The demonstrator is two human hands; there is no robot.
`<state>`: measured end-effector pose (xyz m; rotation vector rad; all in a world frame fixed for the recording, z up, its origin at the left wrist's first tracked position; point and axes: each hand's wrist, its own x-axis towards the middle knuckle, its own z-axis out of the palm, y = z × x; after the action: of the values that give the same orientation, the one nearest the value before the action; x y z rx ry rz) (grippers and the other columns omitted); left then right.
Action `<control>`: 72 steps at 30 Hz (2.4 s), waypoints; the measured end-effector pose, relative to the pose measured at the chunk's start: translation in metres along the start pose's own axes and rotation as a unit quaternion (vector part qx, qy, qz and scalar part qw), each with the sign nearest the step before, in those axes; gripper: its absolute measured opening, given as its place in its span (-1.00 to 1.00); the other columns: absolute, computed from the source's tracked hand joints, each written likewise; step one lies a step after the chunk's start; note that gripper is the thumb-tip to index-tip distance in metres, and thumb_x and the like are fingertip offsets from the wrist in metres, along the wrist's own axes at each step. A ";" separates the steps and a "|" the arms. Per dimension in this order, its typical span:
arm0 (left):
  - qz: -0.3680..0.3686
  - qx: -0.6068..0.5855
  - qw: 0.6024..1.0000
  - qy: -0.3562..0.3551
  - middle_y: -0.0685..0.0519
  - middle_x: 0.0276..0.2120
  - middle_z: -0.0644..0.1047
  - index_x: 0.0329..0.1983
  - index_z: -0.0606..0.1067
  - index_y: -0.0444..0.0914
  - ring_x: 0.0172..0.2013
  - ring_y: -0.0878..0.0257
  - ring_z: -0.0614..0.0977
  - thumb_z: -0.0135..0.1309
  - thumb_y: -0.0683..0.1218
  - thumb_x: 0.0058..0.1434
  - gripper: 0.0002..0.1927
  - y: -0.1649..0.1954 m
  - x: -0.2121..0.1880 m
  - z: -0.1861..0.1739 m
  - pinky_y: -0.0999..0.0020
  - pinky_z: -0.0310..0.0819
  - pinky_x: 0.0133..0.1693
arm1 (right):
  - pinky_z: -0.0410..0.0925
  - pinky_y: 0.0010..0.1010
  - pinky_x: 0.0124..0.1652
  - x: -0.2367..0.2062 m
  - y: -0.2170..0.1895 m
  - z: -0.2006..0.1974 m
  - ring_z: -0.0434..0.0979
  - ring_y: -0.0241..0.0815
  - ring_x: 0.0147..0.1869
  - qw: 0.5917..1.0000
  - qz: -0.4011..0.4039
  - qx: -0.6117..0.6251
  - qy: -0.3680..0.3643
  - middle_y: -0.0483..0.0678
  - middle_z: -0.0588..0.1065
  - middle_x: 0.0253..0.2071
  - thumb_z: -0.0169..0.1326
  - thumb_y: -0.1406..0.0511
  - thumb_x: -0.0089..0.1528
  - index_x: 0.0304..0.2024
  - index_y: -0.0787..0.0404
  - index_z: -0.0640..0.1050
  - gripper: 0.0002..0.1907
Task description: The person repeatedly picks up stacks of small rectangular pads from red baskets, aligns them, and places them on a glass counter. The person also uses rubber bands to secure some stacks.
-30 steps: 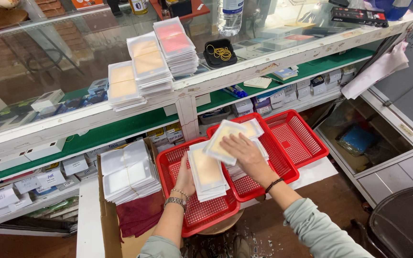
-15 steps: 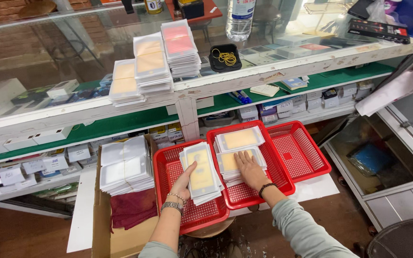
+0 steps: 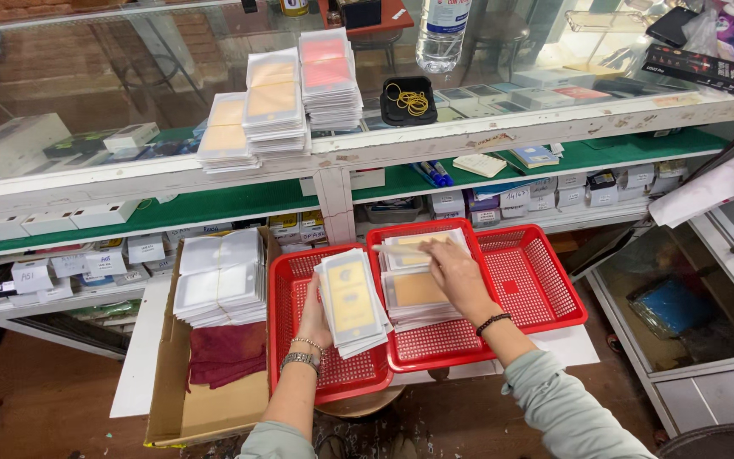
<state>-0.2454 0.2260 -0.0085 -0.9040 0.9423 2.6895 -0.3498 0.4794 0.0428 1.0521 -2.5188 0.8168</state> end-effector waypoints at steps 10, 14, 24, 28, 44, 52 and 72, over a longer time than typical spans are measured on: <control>-0.002 0.124 0.992 0.016 -0.14 0.14 0.57 0.29 0.43 -0.29 0.12 0.06 0.62 0.15 0.16 0.22 -0.34 -0.026 0.003 0.004 0.11 0.53 0.14 | 0.21 -0.13 0.43 -0.034 0.030 0.059 0.25 0.06 0.49 0.990 0.009 0.022 -0.142 0.13 0.29 0.37 0.05 0.41 0.28 0.35 0.30 0.29 -0.43; 0.000 0.068 0.998 0.006 -0.10 0.12 0.58 0.27 0.45 -0.28 0.09 0.08 0.62 0.13 0.13 0.23 -0.39 -0.021 0.006 -0.008 0.15 0.55 0.10 | 0.21 -0.02 0.23 -0.060 0.048 0.083 0.22 0.23 0.45 0.953 -0.063 -0.225 -0.193 0.23 0.21 0.42 0.08 0.42 0.10 0.30 0.38 0.25 -0.30; 0.001 0.027 1.000 0.005 -0.08 0.15 0.56 0.28 0.45 -0.23 0.10 0.08 0.60 0.01 0.27 0.25 -0.33 -0.002 0.007 -0.006 0.13 0.51 0.10 | 0.38 -0.19 0.26 0.005 0.014 0.013 0.53 0.00 0.25 0.981 0.040 -0.052 -0.185 0.04 0.54 0.18 -0.01 0.40 0.33 0.24 0.01 0.50 -0.57; -0.019 -0.030 0.999 -0.039 -0.18 0.09 0.58 0.24 0.45 -0.31 0.04 0.01 0.63 -0.11 0.46 0.16 -0.13 -0.003 0.007 -0.004 0.11 0.55 0.00 | 0.08 0.04 0.38 0.010 -0.031 0.006 0.29 0.12 0.42 0.984 -0.174 -0.020 -0.025 0.00 0.43 0.30 0.11 0.36 0.11 0.21 -0.02 0.50 -0.43; -0.022 0.037 0.999 0.012 -0.12 0.11 0.58 0.26 0.46 -0.30 0.07 0.05 0.63 0.18 0.11 0.20 -0.38 0.014 0.005 -0.026 0.13 0.57 0.07 | 0.28 -0.15 0.32 -0.036 0.040 0.074 0.35 0.11 0.39 0.946 0.013 -0.148 -0.286 0.10 0.31 0.38 -0.07 0.49 0.24 0.35 0.20 0.33 -0.42; 0.025 0.017 0.999 -0.028 -0.12 0.21 0.52 0.35 0.38 -0.21 0.19 0.04 0.55 -0.14 0.44 0.21 -0.16 0.014 0.008 -0.011 0.08 0.45 0.17 | 0.03 0.18 0.42 0.028 -0.009 0.005 0.28 0.06 0.45 0.996 -0.076 -0.019 -0.042 -0.13 0.49 0.27 0.09 0.42 0.17 0.09 0.00 0.62 -0.56; 0.202 0.371 0.904 0.071 -0.15 0.27 0.41 0.42 0.15 -0.17 0.24 0.13 0.49 0.32 -0.17 0.08 -0.13 0.035 -0.015 -0.084 0.21 0.43 0.24 | 0.22 -0.34 0.30 0.006 -0.116 0.176 0.34 -0.18 0.38 0.820 0.222 0.504 -0.157 0.07 0.38 0.33 0.04 0.22 0.31 0.43 0.20 0.16 -0.33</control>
<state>-0.2034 0.1481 -0.0334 -0.7807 2.1768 2.1940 -0.2784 0.3034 -0.0495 0.8534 -2.5862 2.4721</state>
